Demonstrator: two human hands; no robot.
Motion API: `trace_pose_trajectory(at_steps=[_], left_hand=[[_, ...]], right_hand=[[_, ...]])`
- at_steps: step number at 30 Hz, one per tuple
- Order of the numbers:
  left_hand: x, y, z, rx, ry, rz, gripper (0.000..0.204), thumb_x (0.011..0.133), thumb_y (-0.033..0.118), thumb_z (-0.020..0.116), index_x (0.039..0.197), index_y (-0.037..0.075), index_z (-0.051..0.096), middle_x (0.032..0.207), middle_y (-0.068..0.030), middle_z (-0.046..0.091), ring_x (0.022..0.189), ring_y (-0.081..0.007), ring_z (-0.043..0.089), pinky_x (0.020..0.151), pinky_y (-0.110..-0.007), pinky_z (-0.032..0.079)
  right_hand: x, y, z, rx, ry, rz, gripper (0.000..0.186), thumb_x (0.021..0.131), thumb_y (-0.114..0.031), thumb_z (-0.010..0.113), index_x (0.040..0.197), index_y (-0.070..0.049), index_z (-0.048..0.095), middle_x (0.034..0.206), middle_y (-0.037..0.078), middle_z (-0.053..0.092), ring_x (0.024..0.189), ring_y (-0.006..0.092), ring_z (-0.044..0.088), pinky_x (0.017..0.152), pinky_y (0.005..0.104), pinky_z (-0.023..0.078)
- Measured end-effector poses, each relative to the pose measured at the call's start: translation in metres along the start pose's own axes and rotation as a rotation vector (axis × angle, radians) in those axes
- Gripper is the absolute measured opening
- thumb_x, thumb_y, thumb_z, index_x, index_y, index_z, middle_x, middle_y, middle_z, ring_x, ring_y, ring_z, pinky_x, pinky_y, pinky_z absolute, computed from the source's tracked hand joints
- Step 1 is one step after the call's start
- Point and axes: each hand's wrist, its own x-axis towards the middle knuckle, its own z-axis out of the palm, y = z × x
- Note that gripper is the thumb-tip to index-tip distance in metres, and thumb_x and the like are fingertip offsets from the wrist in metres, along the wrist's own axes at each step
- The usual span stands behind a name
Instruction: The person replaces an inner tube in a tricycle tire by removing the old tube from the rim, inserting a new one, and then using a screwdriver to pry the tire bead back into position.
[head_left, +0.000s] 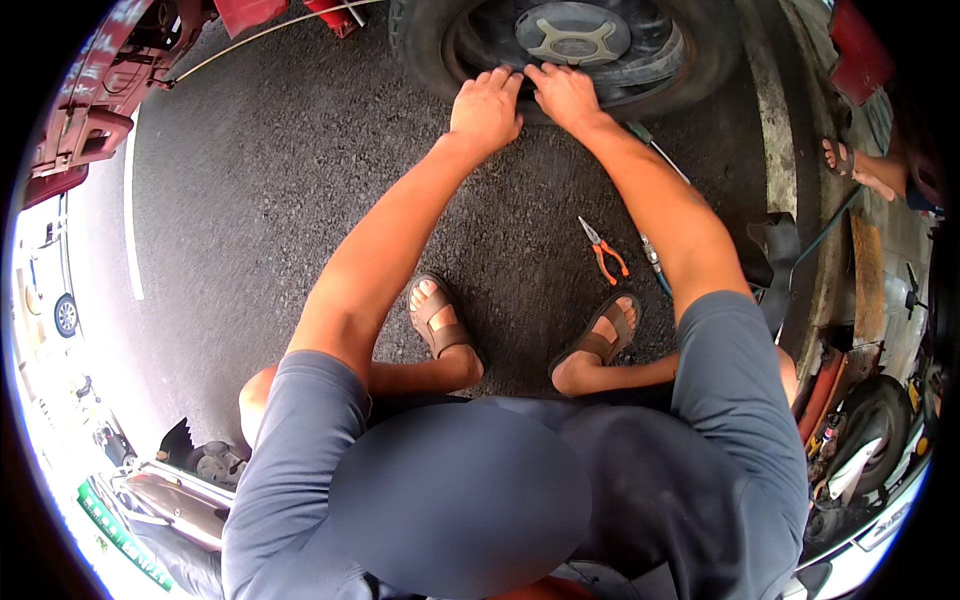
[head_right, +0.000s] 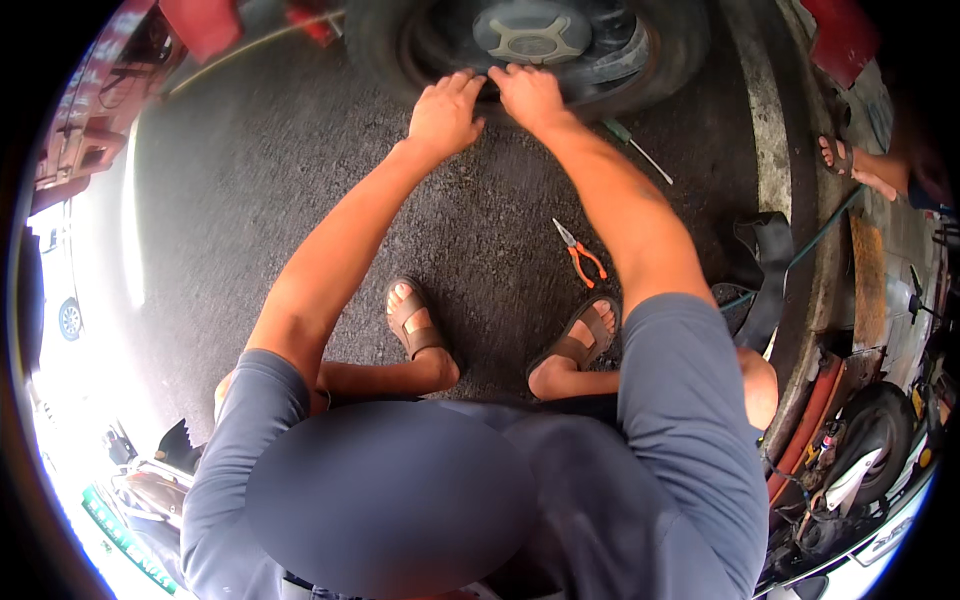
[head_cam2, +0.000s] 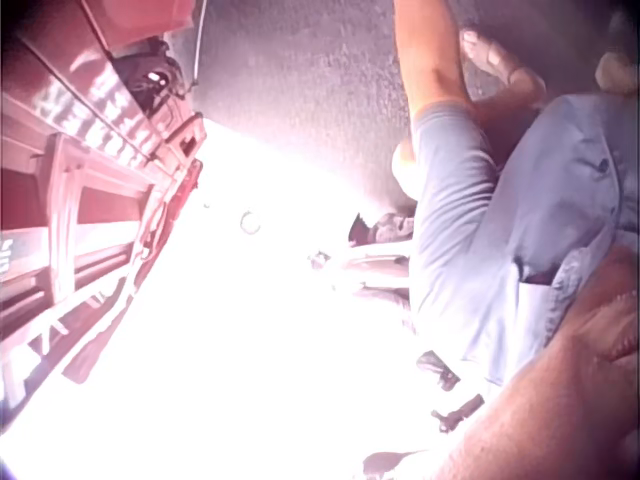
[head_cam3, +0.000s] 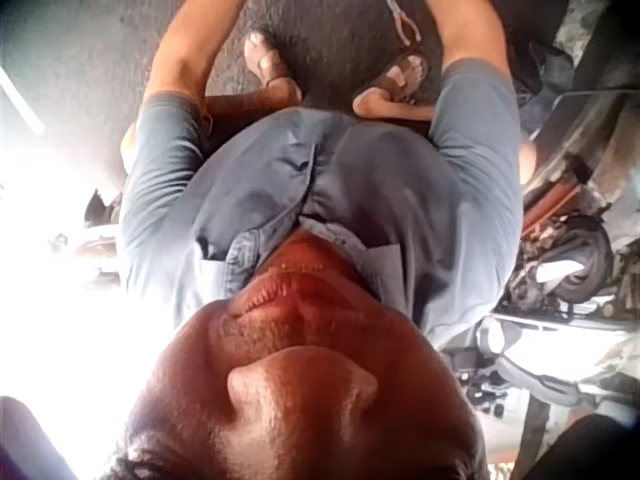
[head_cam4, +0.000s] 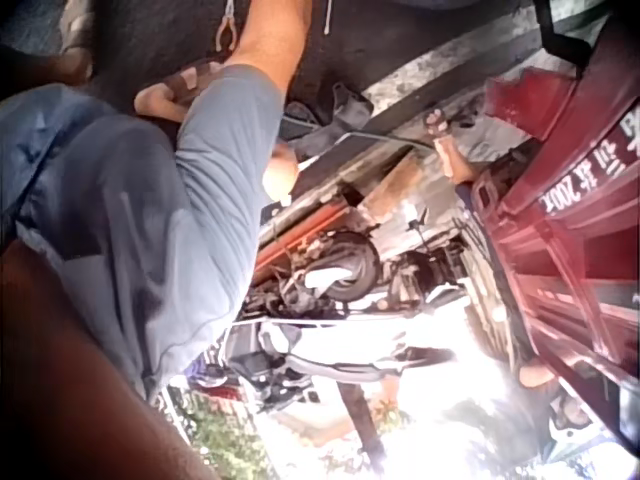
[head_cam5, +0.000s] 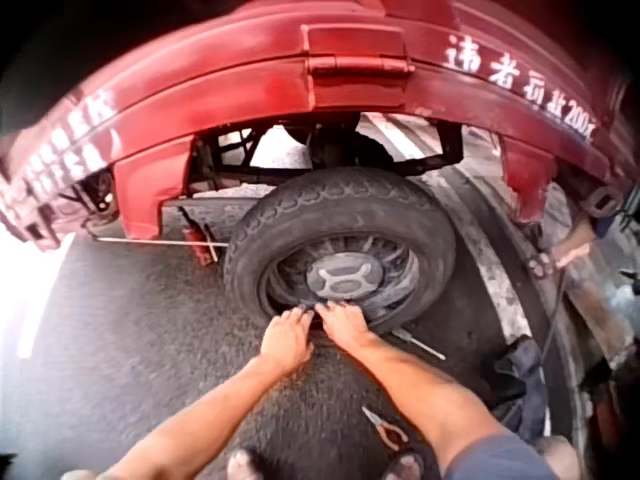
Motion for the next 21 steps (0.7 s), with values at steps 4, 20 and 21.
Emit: trace_pose_trajectory(at_steps=[4,20,21], left_hand=[[0.028,0.009,0.021,0.322,-0.204,0.02,0.038,0.084,0.031,0.064,0.118,0.014,0.064,0.11,-0.0029,0.067,0.106,-0.0173,0.061,0.092,-0.036,0.04],[0.051,-0.008,0.022,0.061,-0.287,-0.088,0.017,0.086,0.015,0.057,0.097,0.01,0.07,0.097,-0.0121,0.073,0.09,-0.0281,0.072,0.078,-0.039,0.057],[0.053,-0.01,0.02,0.063,-0.309,-0.107,0.018,0.085,0.015,0.058,0.097,0.009,0.07,0.097,-0.0124,0.073,0.091,-0.028,0.072,0.078,-0.039,0.057]], right_hand=[[-0.013,-0.018,0.027,0.332,0.087,0.396,0.02,0.082,-0.017,0.066,0.102,-0.014,0.067,0.099,0.011,0.069,0.093,0.0347,0.066,0.078,0.0481,0.054],[-0.201,0.035,-0.014,0.076,-0.672,0.322,0.026,0.088,-0.027,0.064,0.104,-0.008,0.054,0.098,0.019,0.068,0.089,0.0374,0.068,0.077,0.0516,0.054],[-0.201,0.035,-0.016,0.09,-0.557,0.413,0.029,0.088,-0.03,0.065,0.104,-0.008,0.054,0.099,0.018,0.068,0.09,0.0368,0.068,0.078,0.0507,0.054]])
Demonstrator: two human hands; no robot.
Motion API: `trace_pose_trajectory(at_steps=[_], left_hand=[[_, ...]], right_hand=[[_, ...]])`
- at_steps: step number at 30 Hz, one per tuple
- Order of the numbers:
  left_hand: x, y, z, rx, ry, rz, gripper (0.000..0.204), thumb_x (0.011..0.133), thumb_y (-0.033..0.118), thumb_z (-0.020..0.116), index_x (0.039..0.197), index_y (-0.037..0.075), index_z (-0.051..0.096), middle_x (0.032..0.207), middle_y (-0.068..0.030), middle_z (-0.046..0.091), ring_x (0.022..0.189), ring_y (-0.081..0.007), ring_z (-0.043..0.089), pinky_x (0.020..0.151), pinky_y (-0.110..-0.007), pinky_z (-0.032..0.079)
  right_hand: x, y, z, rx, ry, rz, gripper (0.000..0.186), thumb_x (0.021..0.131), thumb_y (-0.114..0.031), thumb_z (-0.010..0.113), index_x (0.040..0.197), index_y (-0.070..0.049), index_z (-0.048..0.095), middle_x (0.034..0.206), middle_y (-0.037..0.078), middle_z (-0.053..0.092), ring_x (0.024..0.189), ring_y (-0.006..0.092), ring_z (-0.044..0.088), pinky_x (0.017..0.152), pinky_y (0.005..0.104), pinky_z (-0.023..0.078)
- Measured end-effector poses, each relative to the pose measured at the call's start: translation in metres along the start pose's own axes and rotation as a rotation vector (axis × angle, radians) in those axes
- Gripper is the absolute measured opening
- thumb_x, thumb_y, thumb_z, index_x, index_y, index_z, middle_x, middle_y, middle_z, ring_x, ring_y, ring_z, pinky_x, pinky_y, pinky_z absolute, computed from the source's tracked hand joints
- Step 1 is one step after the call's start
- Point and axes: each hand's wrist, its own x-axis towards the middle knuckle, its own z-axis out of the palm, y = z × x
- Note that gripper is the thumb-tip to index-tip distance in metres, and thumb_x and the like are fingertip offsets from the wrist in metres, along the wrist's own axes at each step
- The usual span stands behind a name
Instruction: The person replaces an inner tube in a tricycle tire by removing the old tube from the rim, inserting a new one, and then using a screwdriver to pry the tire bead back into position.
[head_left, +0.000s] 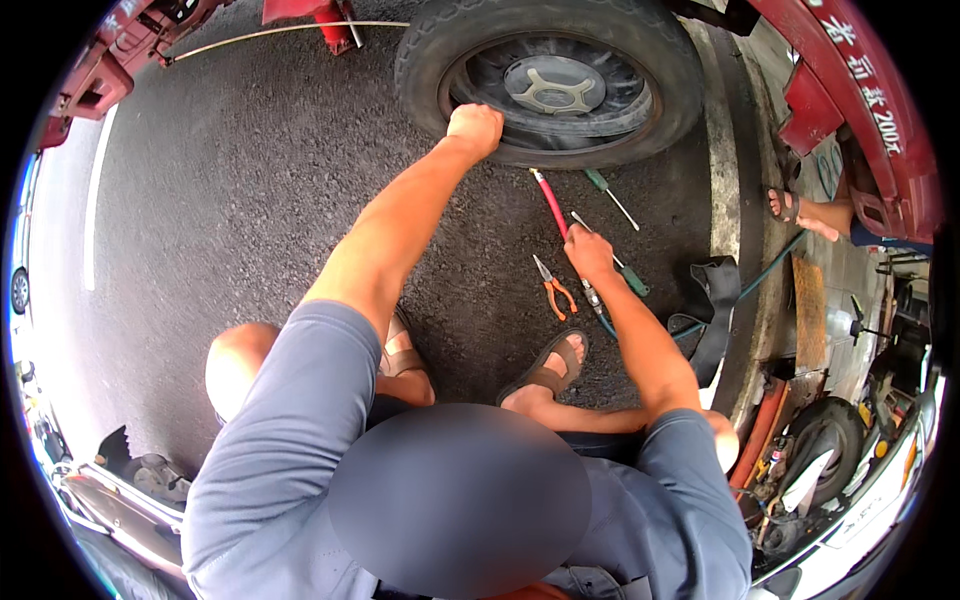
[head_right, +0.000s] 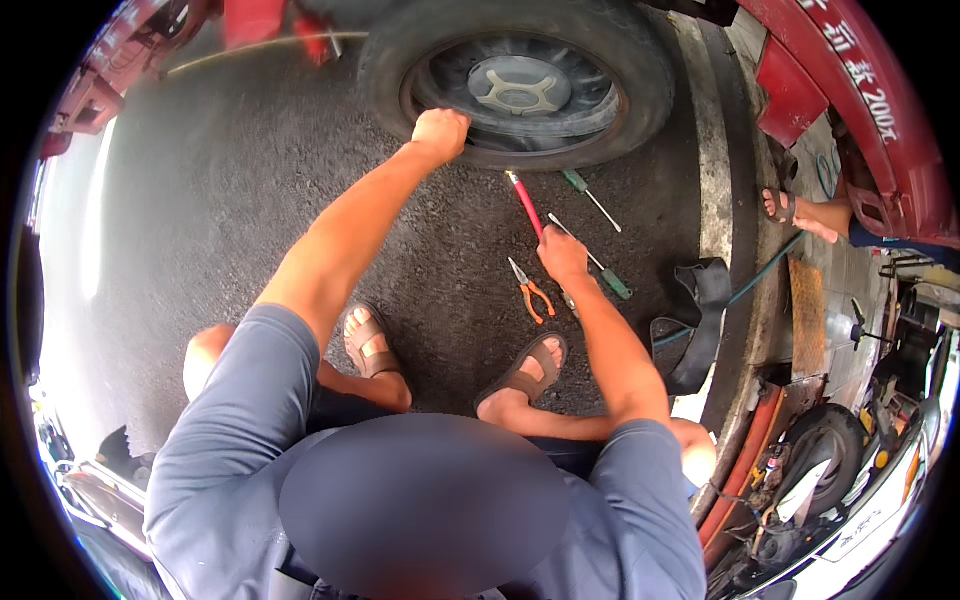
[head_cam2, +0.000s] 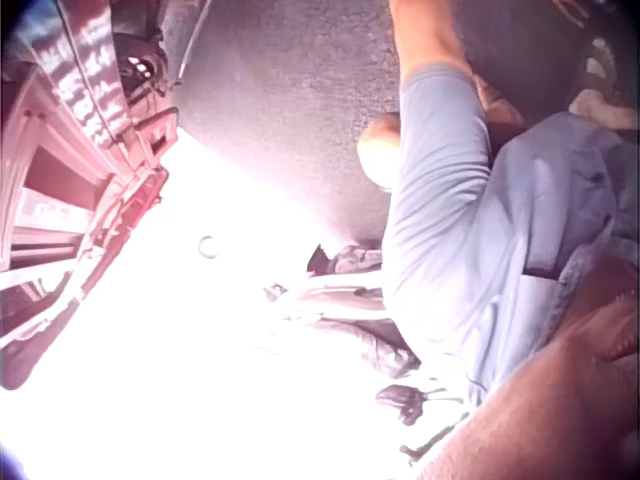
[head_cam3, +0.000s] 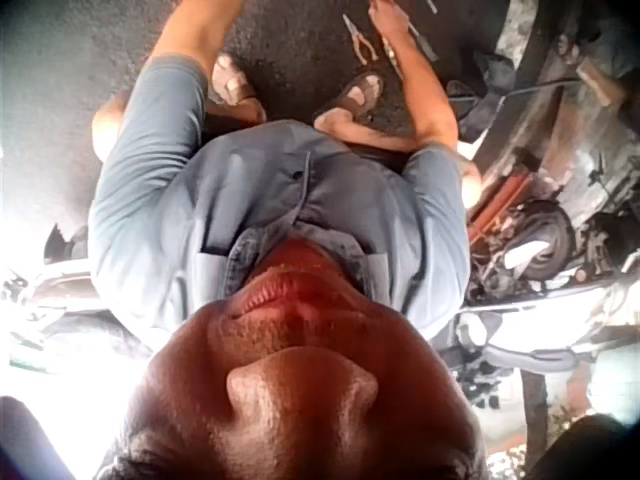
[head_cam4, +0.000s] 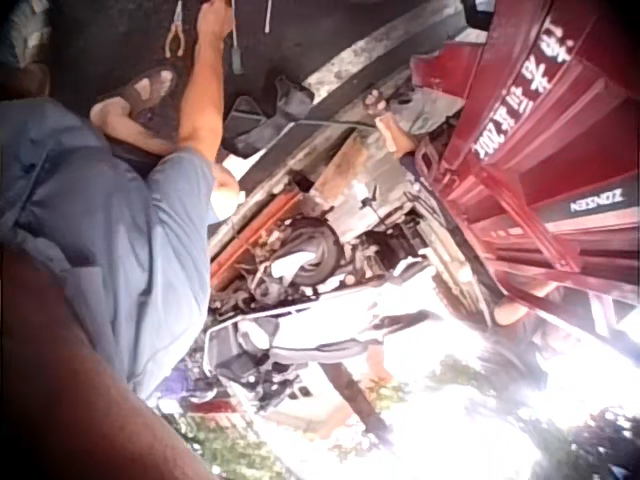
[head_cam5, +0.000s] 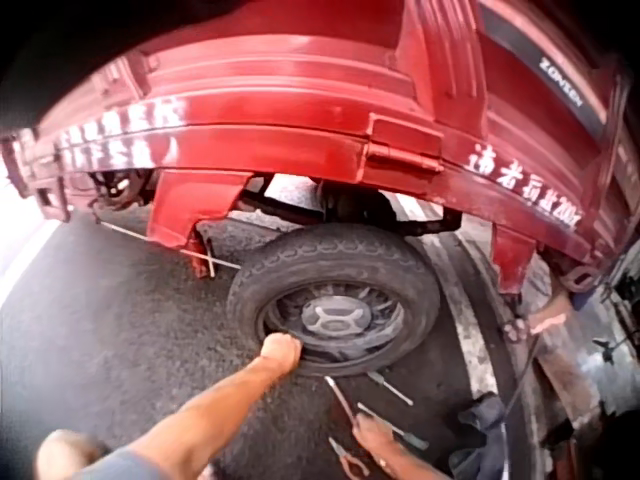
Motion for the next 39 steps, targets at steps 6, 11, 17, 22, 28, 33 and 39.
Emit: trace_pose_trajectory(at_steps=[6,11,17,22,28,33,39], left_hand=[[0.0,0.004,-0.004,0.0,0.019,0.022,0.02,0.084,0.018,0.062,0.098,0.009,0.073,0.098,-0.0121,0.074,0.093,-0.0274,0.072,0.079,-0.039,0.057],[0.0,0.0,-0.001,-0.026,-0.035,0.018,0.02,0.084,0.018,0.061,0.097,0.01,0.074,0.099,-0.0111,0.074,0.093,-0.0264,0.072,0.079,-0.038,0.057],[0.001,0.0,-0.01,-0.05,-0.051,0.014,0.02,0.083,0.017,0.062,0.096,0.009,0.074,0.102,-0.0118,0.073,0.095,-0.0266,0.072,0.081,-0.039,0.056],[-0.001,-0.002,-0.004,-0.041,-0.027,0.042,0.019,0.082,0.019,0.063,0.095,0.008,0.071,0.098,-0.0137,0.073,0.091,-0.028,0.072,0.08,-0.04,0.056],[-0.005,0.001,0.004,-0.025,0.024,0.055,0.02,0.082,0.021,0.063,0.096,0.008,0.069,0.098,-0.0125,0.071,0.09,-0.0266,0.071,0.077,-0.039,0.056],[-0.005,0.003,0.011,-0.074,0.147,0.031,0.018,0.081,0.017,0.062,0.096,0.007,0.067,0.096,-0.0099,0.068,0.093,-0.0263,0.067,0.076,-0.039,0.055],[-0.013,0.009,0.012,0.023,0.097,0.065,0.021,0.081,0.016,0.063,0.102,0.012,0.068,0.109,-0.0017,0.062,0.112,-0.0196,0.056,0.09,-0.034,0.047]], right_hand=[[0.005,-0.028,0.013,0.035,-0.066,0.114,0.036,0.088,-0.039,0.065,0.101,-0.007,0.055,0.101,0.016,0.067,0.091,0.0388,0.067,0.079,0.0519,0.052],[-0.073,-0.029,-0.034,0.088,-0.536,-0.425,0.037,0.088,-0.043,0.063,0.1,-0.009,0.06,0.101,0.016,0.068,0.097,0.0383,0.065,0.081,0.0523,0.049],[-0.049,0.03,-0.073,-0.267,-0.613,-0.292,0.05,0.088,-0.051,0.06,0.113,-0.008,0.064,0.115,0.02,0.061,0.107,0.0393,0.06,0.091,0.0511,0.049],[0.091,-0.082,-0.079,0.15,0.474,-0.388,0.048,0.087,-0.034,0.069,0.124,-0.005,0.06,0.122,0.012,0.061,0.113,0.0326,0.056,0.097,0.0443,0.045],[0.141,-0.109,-0.049,0.248,0.517,-0.347,0.03,0.083,-0.028,0.072,0.108,-0.011,0.069,0.106,0.005,0.06,0.104,0.0286,0.056,0.09,0.0428,0.046],[0.151,-0.105,-0.045,0.385,0.581,-0.303,0.014,0.084,-0.019,0.069,0.095,-0.009,0.069,0.095,0.006,0.064,0.093,0.0302,0.059,0.083,0.0438,0.048],[0.145,-0.112,-0.038,0.5,0.518,-0.163,0.013,0.086,-0.02,0.069,0.095,-0.01,0.068,0.092,0.008,0.066,0.096,0.0326,0.061,0.08,0.046,0.049]])
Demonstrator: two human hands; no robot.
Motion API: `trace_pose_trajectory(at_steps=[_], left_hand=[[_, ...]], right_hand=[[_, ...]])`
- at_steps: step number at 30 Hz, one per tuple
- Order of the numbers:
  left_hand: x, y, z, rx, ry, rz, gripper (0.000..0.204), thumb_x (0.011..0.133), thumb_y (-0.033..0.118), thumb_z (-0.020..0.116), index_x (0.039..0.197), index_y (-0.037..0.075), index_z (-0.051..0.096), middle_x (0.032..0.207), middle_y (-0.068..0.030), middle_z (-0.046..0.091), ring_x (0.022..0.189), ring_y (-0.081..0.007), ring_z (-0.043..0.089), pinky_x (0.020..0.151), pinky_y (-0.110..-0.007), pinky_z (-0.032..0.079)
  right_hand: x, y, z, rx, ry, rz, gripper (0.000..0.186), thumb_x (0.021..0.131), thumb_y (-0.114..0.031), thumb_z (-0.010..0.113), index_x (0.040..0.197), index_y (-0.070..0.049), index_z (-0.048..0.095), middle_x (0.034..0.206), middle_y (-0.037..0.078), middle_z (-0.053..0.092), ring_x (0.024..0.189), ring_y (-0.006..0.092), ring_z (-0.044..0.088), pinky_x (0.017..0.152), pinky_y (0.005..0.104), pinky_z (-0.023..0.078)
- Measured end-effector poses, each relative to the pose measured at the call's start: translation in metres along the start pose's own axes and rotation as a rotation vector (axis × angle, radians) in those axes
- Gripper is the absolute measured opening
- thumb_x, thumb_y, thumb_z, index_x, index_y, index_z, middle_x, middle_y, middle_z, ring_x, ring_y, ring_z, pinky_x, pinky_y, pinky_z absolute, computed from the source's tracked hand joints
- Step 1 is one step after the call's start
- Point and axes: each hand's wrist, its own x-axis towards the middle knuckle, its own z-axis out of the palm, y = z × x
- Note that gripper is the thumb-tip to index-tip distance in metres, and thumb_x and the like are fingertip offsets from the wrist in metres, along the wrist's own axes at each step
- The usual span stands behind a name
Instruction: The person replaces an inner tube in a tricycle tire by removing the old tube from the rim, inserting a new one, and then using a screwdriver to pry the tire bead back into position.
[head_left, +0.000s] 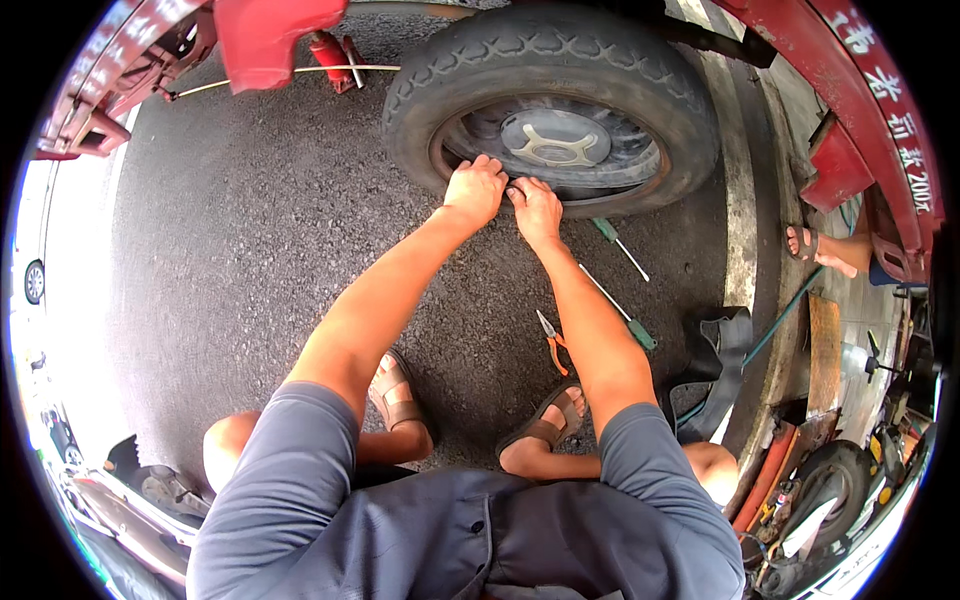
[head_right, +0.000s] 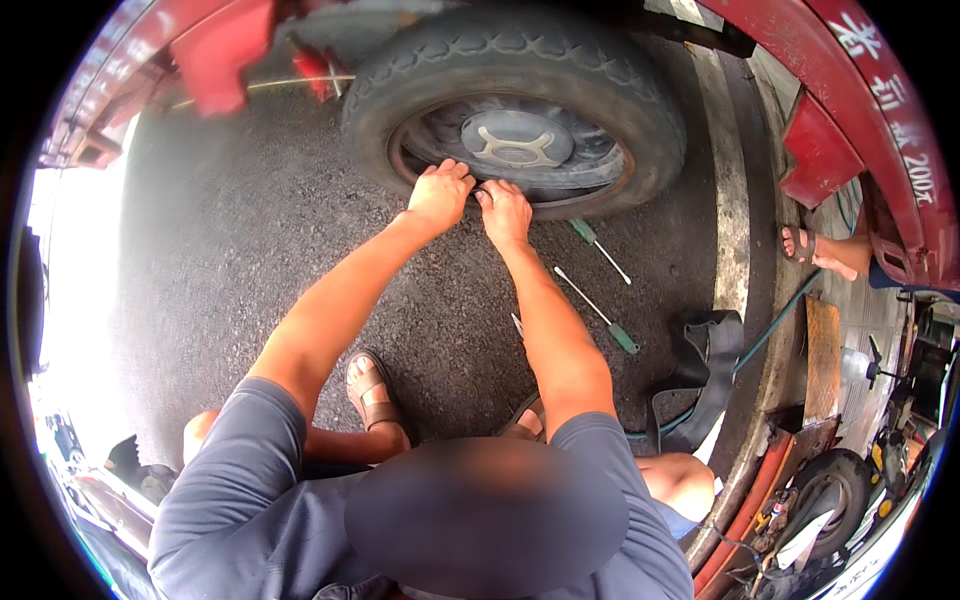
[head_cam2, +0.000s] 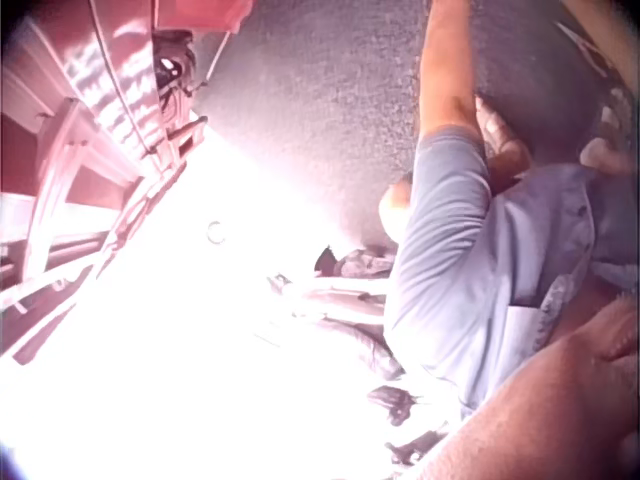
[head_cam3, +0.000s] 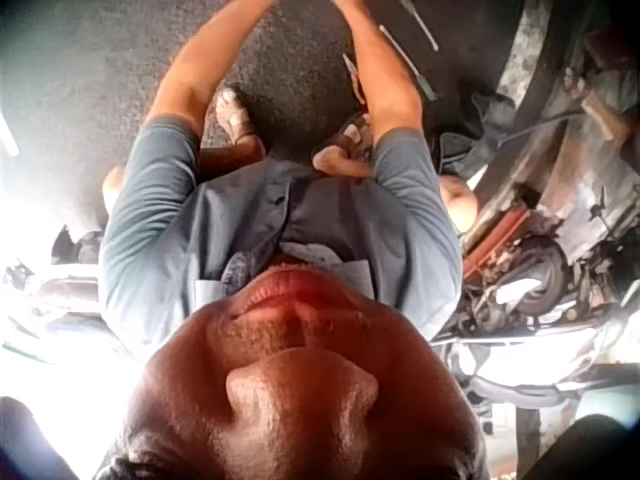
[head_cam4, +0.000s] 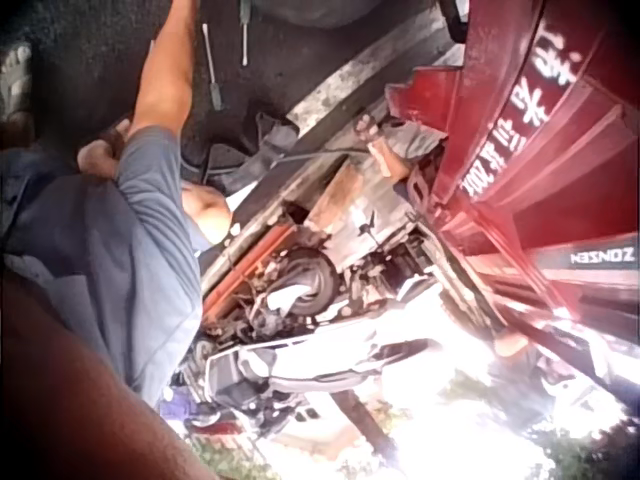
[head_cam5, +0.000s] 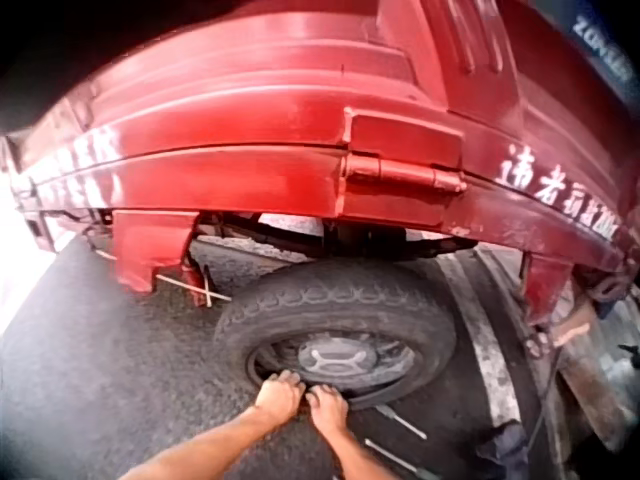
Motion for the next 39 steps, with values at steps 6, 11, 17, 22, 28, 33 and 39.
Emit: trace_pose_trajectory(at_steps=[6,11,17,22,28,33,39], left_hand=[[-0.002,0.001,0.003,-0.068,0.104,-0.002,0.016,0.08,0.018,0.066,0.095,0.013,0.069,0.099,-0.004,0.067,0.1,-0.0225,0.063,0.087,-0.037,0.049],[-0.026,-0.001,-0.029,-0.302,0.277,0.149,0.012,0.078,0.015,0.069,0.088,0.008,0.069,0.088,-0.008,0.068,0.09,-0.0283,0.065,0.084,-0.041,0.049],[-0.037,0.007,-0.032,-0.484,0.333,0.03,0.011,0.075,0.009,0.067,0.086,0.008,0.069,0.086,-0.0081,0.068,0.09,-0.0289,0.065,0.083,-0.041,0.048],[-0.037,0.012,-0.017,-0.496,0.345,-0.011,0.015,0.071,0.008,0.07,0.086,0.008,0.068,0.088,-0.0073,0.068,0.091,-0.0286,0.065,0.083,-0.042,0.049],[-0.026,0.001,-0.041,-0.401,0.283,0.065,0.017,0.07,0.003,0.064,0.085,0.01,0.066,0.089,-0.0074,0.068,0.093,-0.0298,0.065,0.082,-0.043,0.05],[-0.052,-0.01,-0.125,-0.496,0.146,0.359,0.017,0.065,0.003,0.066,0.081,0.009,0.061,0.082,-0.0097,0.064,0.086,-0.0329,0.065,0.071,-0.045,0.051],[-0.105,-0.007,-0.21,-0.534,0.259,0.706,0.04,0.068,0.015,0.079,0.103,0.008,0.062,0.1,-0.0095,0.061,0.1,-0.0321,0.059,0.086,-0.045,0.05]], right_hand=[[-0.008,-0.016,-0.023,-0.092,0.003,-0.046,0.017,0.087,-0.024,0.069,0.094,-0.009,0.068,0.093,0.01,0.066,0.095,0.0337,0.062,0.081,0.0472,0.049],[-0.024,-0.034,-0.063,-0.025,0.011,-0.164,0.015,0.086,-0.022,0.069,0.091,-0.007,0.068,0.086,0.011,0.064,0.088,0.0348,0.06,0.078,0.0463,0.049],[-0.016,-0.032,-0.068,-0.108,-0.162,-0.3,0.043,0.079,-0.026,0.077,0.115,-0.012,0.059,0.111,0.01,0.06,0.108,0.0323,0.055,0.093,0.0442,0.043],[0.008,-0.013,-0.044,-0.284,-0.286,-0.149,0.046,0.073,-0.033,0.081,0.108,-0.011,0.061,0.109,0.011,0.066,0.109,0.0308,0.059,0.092,0.0442,0.044],[-0.005,-0.062,-0.075,-0.408,-0.273,-0.01,0.04,0.074,-0.036,0.081,0.102,-0.01,0.07,0.096,0.015,0.072,0.098,0.0322,0.066,0.091,0.0438,0.046],[-0.042,-0.142,-0.151,-0.413,-0.34,0.044,0.038,0.07,-0.024,0.079,0.103,-0.008,0.071,0.087,0.017,0.072,0.09,0.0334,0.069,0.087,0.0431,0.048],[-0.098,-0.209,-0.205,-0.42,-0.232,-0.029,0.037,0.066,-0.026,0.079,0.088,-0.002,0.062,0.085,0.019,0.069,0.085,0.0384,0.067,0.079,0.0485,0.051]])
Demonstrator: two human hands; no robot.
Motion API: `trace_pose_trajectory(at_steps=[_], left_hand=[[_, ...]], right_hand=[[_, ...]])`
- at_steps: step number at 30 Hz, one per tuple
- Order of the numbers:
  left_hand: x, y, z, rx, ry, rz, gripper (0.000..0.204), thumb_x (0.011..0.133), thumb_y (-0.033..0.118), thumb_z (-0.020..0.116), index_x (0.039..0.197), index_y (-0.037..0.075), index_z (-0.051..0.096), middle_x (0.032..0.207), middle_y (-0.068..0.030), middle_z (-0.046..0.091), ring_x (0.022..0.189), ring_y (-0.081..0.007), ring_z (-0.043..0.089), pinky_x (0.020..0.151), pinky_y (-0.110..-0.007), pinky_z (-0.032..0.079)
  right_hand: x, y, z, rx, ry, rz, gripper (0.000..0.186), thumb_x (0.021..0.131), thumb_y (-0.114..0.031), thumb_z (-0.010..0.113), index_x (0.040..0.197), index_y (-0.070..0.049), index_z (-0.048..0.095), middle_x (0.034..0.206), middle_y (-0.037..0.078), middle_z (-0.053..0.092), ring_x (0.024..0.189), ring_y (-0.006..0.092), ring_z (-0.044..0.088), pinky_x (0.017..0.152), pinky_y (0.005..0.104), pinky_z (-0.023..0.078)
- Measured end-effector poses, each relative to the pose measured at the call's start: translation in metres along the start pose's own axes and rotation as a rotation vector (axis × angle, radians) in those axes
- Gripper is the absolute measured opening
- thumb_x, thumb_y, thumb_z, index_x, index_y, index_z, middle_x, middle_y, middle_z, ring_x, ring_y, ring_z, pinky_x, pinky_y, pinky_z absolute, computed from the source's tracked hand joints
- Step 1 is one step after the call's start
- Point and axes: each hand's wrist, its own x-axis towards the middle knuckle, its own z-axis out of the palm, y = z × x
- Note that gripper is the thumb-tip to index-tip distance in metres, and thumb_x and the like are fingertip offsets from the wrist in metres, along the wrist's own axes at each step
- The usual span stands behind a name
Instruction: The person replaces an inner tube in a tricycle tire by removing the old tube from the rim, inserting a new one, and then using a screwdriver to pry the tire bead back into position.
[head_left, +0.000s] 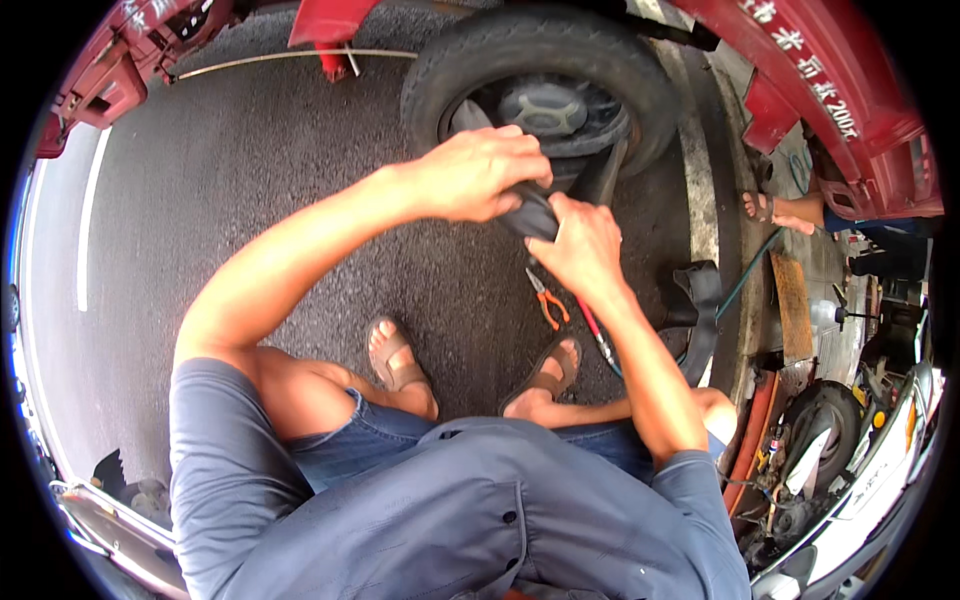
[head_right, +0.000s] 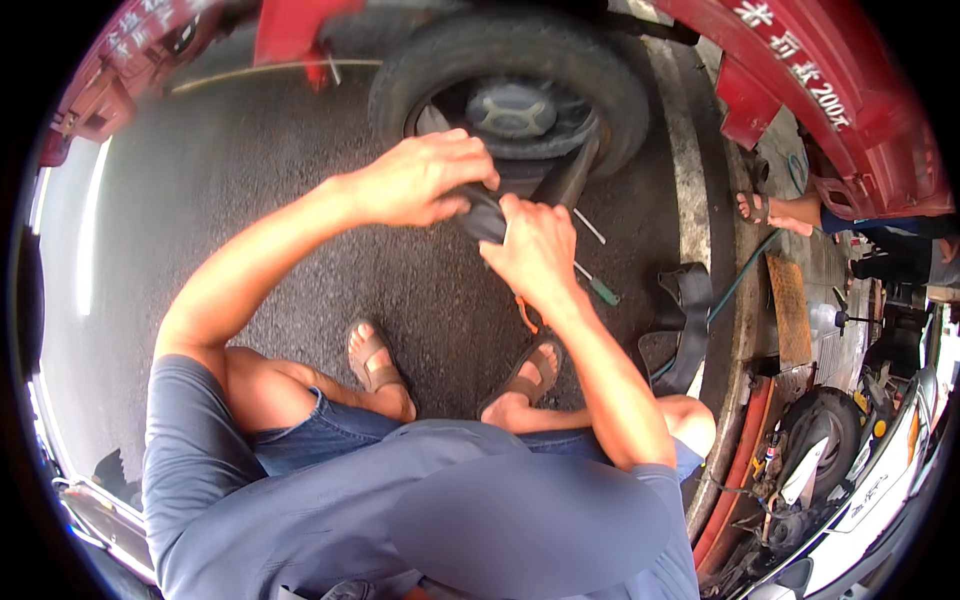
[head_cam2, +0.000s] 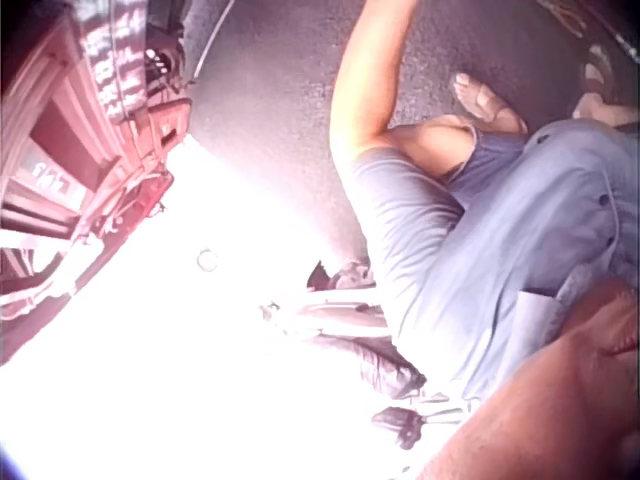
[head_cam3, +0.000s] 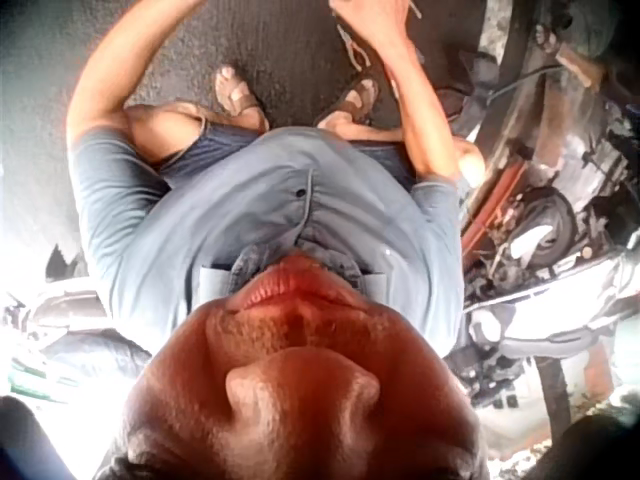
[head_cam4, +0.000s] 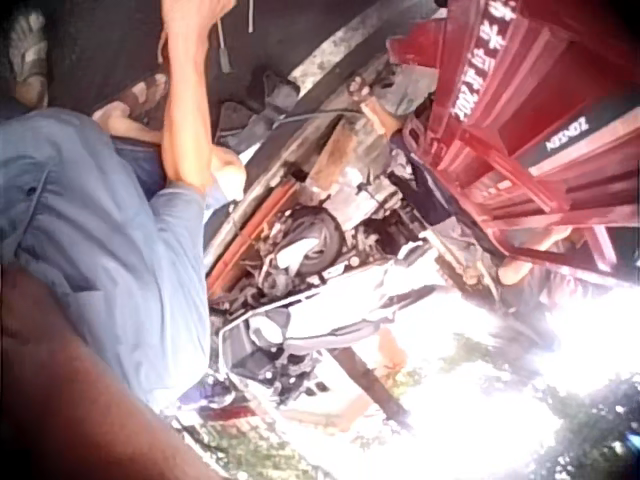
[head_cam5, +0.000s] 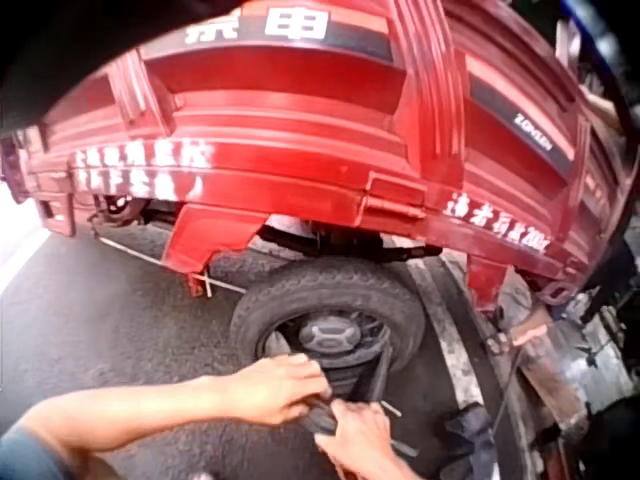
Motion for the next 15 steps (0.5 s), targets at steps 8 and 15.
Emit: trace_pose_trajectory(at_steps=[8,15], left_hand=[[-0.008,-0.057,0.065,0.446,-0.547,-0.064,0.038,0.066,0.044,0.081,0.084,0.012,0.071,0.082,-0.0065,0.072,0.088,-0.0266,0.069,0.085,-0.038,0.047],[0.011,0.028,0.037,0.485,-0.578,-0.062,0.023,0.068,0.033,0.077,0.07,0.01,0.073,0.071,-0.0083,0.071,0.069,-0.0226,0.069,0.073,-0.035,0.049]], right_hand=[[0.014,0.067,0.054,0.274,-0.445,-0.111,0.083,0.083,-0.048,0.073,0.137,0.008,0.044,0.127,0.026,0.055,0.122,0.0381,0.055,0.104,0.0465,0.041],[0.17,0.016,0.062,0.952,-0.499,0.206,0.081,0.085,-0.059,0.068,0.131,0.005,0.052,0.128,0.018,0.06,0.114,0.0278,0.057,0.097,0.0352,0.044]])
